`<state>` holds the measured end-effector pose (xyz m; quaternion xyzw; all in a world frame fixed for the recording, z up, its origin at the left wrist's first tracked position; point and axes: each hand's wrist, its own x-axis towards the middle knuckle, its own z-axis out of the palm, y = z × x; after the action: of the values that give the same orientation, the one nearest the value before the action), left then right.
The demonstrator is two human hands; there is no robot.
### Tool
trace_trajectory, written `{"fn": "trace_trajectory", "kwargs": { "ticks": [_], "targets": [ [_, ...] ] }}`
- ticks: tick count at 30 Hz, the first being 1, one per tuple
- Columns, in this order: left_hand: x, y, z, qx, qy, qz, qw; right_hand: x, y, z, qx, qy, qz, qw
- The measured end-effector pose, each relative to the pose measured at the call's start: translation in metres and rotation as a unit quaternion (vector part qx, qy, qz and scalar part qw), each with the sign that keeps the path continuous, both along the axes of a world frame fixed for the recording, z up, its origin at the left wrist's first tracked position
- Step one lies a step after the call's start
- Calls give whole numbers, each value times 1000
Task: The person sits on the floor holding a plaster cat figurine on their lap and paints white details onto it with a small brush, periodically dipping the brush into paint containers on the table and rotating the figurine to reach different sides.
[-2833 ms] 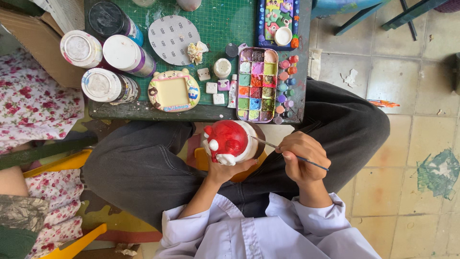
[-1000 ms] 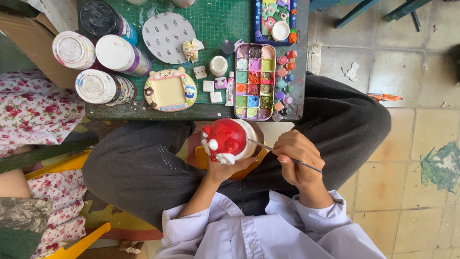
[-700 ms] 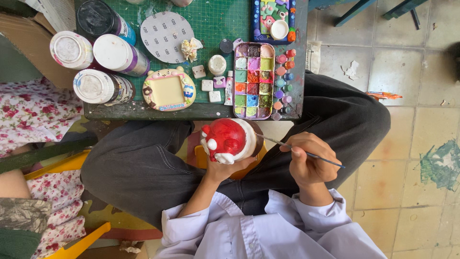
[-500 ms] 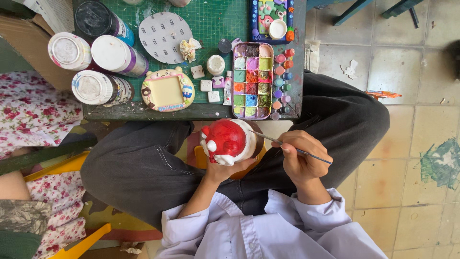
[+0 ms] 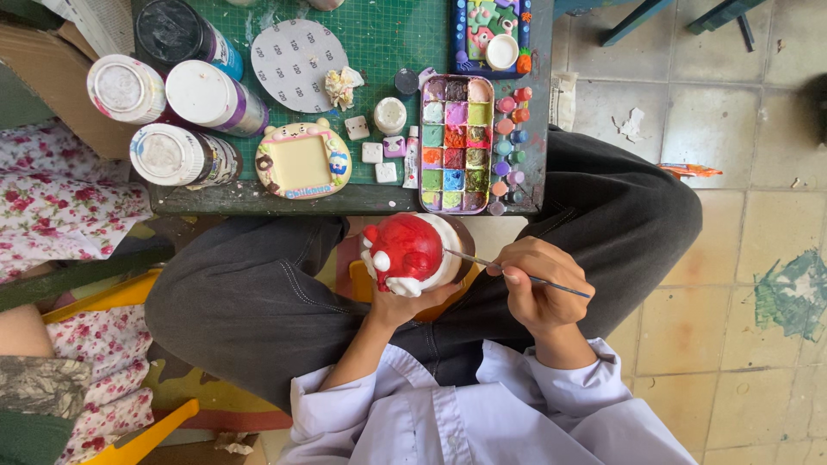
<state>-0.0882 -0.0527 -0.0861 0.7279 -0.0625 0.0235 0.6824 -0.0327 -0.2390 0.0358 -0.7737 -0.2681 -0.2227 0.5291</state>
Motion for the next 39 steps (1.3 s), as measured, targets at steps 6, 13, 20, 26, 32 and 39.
{"fn": "trace_trajectory", "kwargs": {
  "ticks": [6,13,20,26,32,39],
  "targets": [
    [0,1,0,29,-15,-6,999,-2,-2,-5,72,5,11,997],
    [1,0,2,48,-33,23,998,-1,0,-5,31,-10,-27,999],
    [0,-2,-1,60,-12,-6,998,-4,-2,-3,91,4,41,995],
    [-1,-3,0,-35,39,11,999,-1,0,-4,44,-12,-42,998],
    [1,-2,1,-20,31,6,999,-6,2,7,40,13,60,997],
    [1,-3,3,-19,37,21,999,-2,2,2,32,7,-29,999]
  ]
}}
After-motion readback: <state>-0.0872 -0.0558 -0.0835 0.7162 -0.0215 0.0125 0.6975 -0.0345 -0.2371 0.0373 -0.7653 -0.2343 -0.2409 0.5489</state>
